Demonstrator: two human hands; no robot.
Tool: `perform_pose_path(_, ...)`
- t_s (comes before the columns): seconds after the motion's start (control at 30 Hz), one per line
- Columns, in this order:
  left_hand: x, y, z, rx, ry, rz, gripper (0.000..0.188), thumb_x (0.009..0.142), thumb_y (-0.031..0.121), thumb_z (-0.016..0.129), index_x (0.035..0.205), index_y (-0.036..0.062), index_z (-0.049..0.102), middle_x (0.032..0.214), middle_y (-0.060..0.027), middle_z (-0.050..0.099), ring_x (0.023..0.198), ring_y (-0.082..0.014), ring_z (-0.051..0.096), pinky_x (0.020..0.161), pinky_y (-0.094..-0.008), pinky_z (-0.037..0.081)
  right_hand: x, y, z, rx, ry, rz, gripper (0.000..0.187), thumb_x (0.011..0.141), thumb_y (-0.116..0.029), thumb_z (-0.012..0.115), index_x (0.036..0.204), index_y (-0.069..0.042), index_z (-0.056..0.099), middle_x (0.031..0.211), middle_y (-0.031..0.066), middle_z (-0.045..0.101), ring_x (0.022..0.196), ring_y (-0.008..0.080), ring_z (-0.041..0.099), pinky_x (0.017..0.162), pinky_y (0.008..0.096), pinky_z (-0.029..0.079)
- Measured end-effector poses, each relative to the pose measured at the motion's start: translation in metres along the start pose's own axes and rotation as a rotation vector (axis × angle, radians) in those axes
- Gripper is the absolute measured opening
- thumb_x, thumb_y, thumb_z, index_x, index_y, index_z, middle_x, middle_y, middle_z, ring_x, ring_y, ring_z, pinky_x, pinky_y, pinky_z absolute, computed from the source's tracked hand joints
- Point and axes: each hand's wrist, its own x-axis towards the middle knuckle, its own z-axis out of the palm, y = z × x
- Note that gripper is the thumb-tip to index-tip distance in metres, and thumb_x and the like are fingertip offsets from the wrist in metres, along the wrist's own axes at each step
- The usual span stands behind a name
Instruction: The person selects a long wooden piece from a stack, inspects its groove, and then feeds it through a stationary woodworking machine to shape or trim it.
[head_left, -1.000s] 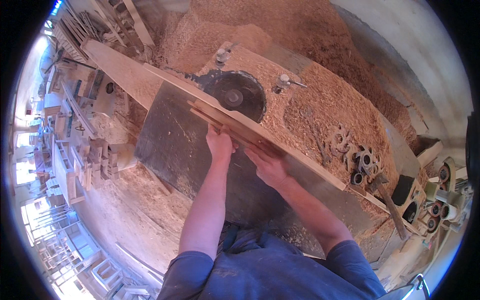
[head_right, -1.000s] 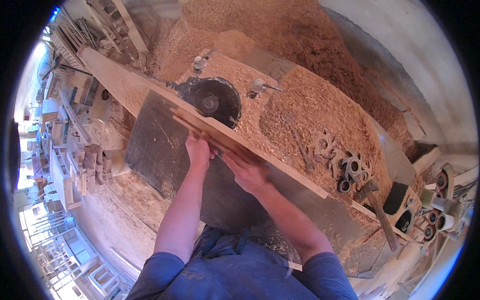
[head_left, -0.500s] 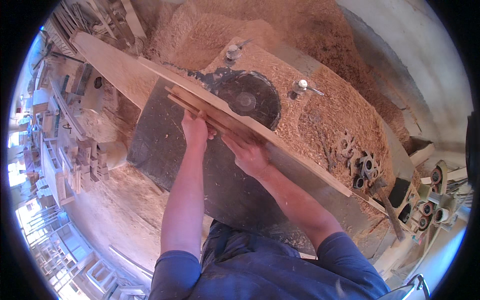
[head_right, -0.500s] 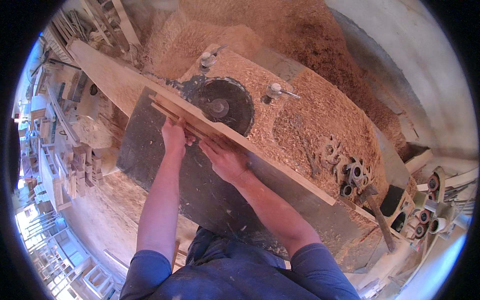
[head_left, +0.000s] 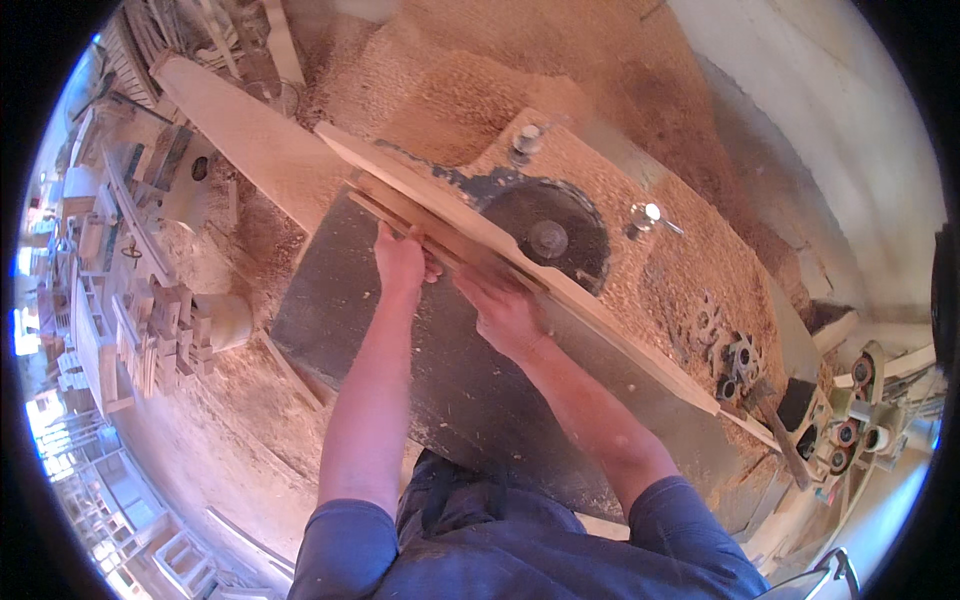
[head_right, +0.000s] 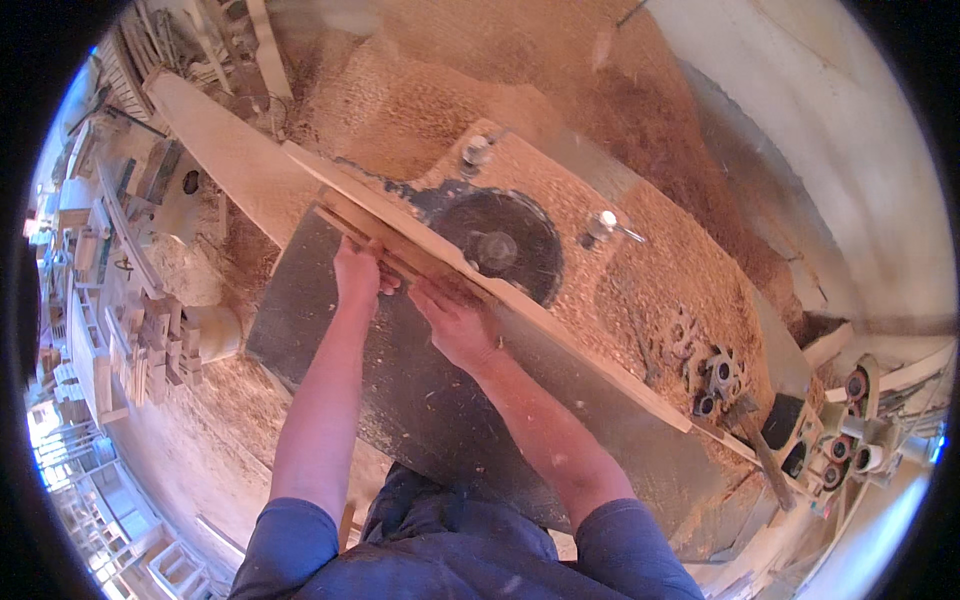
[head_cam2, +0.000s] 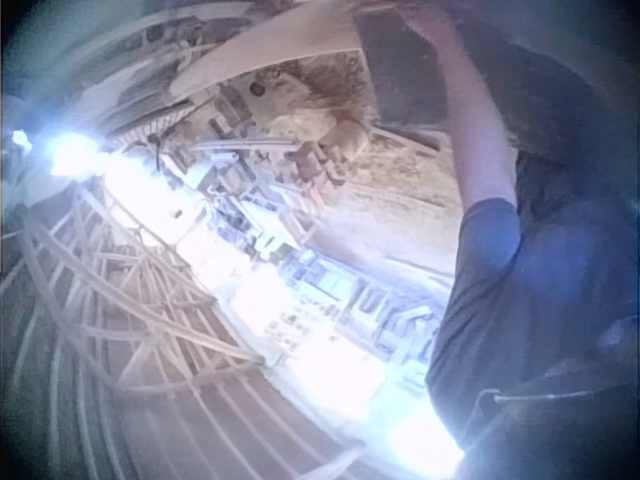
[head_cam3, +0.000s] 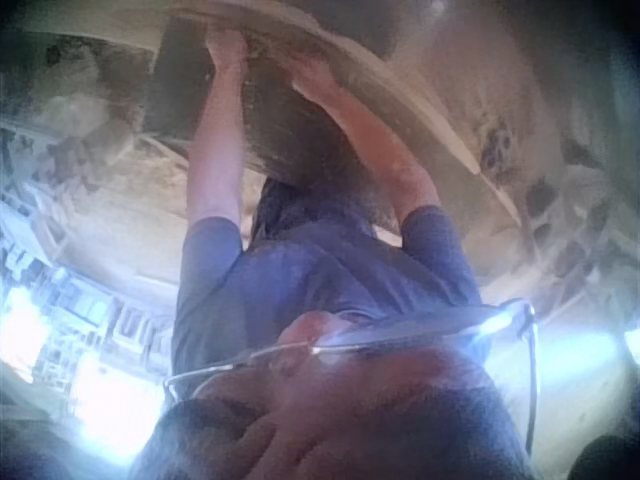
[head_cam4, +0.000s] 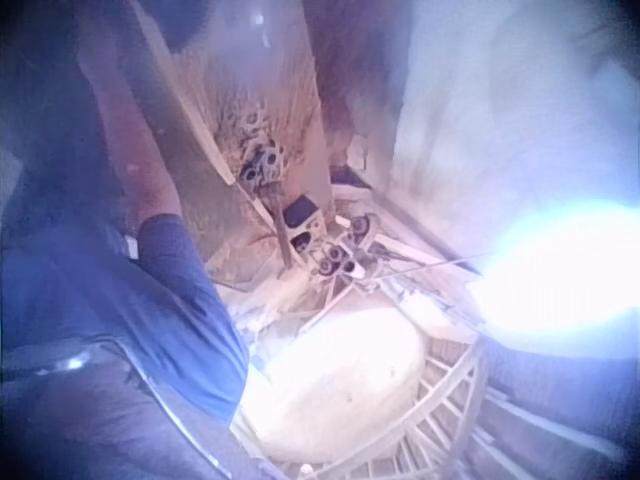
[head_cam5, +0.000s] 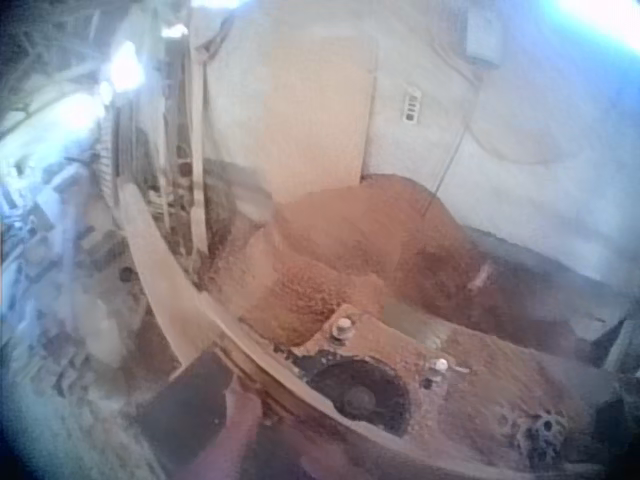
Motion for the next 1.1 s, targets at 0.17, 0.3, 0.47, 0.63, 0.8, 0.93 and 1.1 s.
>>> perform_pose_path(0.17, 0.027, 0.008, -0.028, -0.016, 0.058, 0.036, 0.024, 0.102, 0.013, 0.052, 0.122, 0.0037, 0.045, 0.078, -0.0148, 0.064, 0.047, -0.0194, 0.061, 0.037, -0.0302, 0.049, 0.04, -0.013, 0.026, -0.025, 0.052, -0.074, 0.043, 0.071, 0.004, 0.066, 0.112, -0.008, 0.07, 0.12, 0.005, 0.07, 0.12, 0.0257, 0.062, 0.103, 0.0408, 0.05)
perform_pose_path(0.3, 0.026, 0.028, -0.074, -0.199, -0.021, -0.032, 0.062, 0.103, 0.023, 0.055, 0.153, -0.0002, 0.027, 0.097, -0.0176, 0.064, 0.068, -0.0215, 0.068, 0.056, -0.0323, 0.058, 0.101, -0.035, 0.06, 0.148, 0.029, 0.009, 0.049, 0.071, 0.011, 0.063, 0.116, -0.007, 0.068, 0.126, 0.0113, 0.066, 0.126, 0.0317, 0.057, 0.105, 0.0457, 0.047)
perform_pose_path(0.47, -0.047, 0.002, -0.164, -0.167, -0.006, 0.118, 0.069, 0.101, 0.021, 0.058, 0.156, -0.0041, 0.025, 0.098, -0.0121, 0.065, 0.071, -0.0168, 0.067, 0.057, -0.0284, 0.056, 0.105, -0.069, 0.091, -0.05, 0.044, 0.218, 0.065, 0.073, 0.01, 0.061, 0.135, -0.007, 0.054, 0.148, 0.0258, 0.041, 0.135, 0.0448, 0.041, 0.11, 0.0533, 0.037)
perform_pose_path(0.63, -0.145, -0.123, -0.23, -0.253, 0.1, -0.101, 0.064, 0.097, 0.021, 0.065, 0.149, -0.0043, 0.039, 0.093, -0.0086, 0.066, 0.072, -0.0128, 0.064, 0.058, -0.0297, 0.053, 0.039, -0.153, 0.088, 0.006, -0.053, 0.188, 0.071, 0.073, 0.01, 0.057, 0.142, -0.004, 0.049, 0.144, 0.0264, 0.046, 0.134, 0.0455, 0.042, 0.112, 0.0534, 0.034)
perform_pose_path(0.8, -0.233, -0.166, -0.24, -0.534, 0.019, -0.215, 0.037, 0.096, 0.029, 0.068, 0.12, 0.0012, 0.066, 0.104, -0.0095, 0.071, 0.091, -0.02, 0.067, 0.078, -0.0332, 0.054, -0.06, -0.251, 0.076, 0.608, -0.216, 0.433, 0.074, 0.079, 0.005, 0.07, 0.147, -0.003, 0.043, 0.124, 0.02, 0.064, 0.114, 0.0296, 0.063, 0.098, 0.0402, 0.051)
perform_pose_path(0.93, -0.262, -0.172, -0.297, -0.872, -0.069, -0.206, 0.023, 0.094, 0.017, 0.068, 0.108, -0.0021, 0.069, 0.094, -0.0128, 0.073, 0.085, -0.0251, 0.071, 0.075, -0.0363, 0.056, -0.095, -0.315, 0.077, 1.078, -0.629, 0.644, 0.078, 0.081, 0.005, 0.072, 0.151, -0.002, 0.039, 0.127, 0.0171, 0.065, 0.114, 0.0239, 0.064, 0.095, 0.0338, 0.054)
perform_pose_path(1.1, -0.236, -0.193, -0.38, -0.885, 0.399, -0.071, 0.025, 0.082, 0.004, 0.077, 0.104, -0.005, 0.067, 0.088, -0.0135, 0.071, 0.078, -0.0246, 0.07, 0.071, -0.038, 0.056, -0.075, -0.325, 0.102, 0.767, -0.752, 0.273, 0.066, 0.084, 0.001, 0.071, 0.145, -0.001, 0.049, 0.13, 0.0161, 0.065, 0.117, 0.0224, 0.064, 0.099, 0.0339, 0.052)
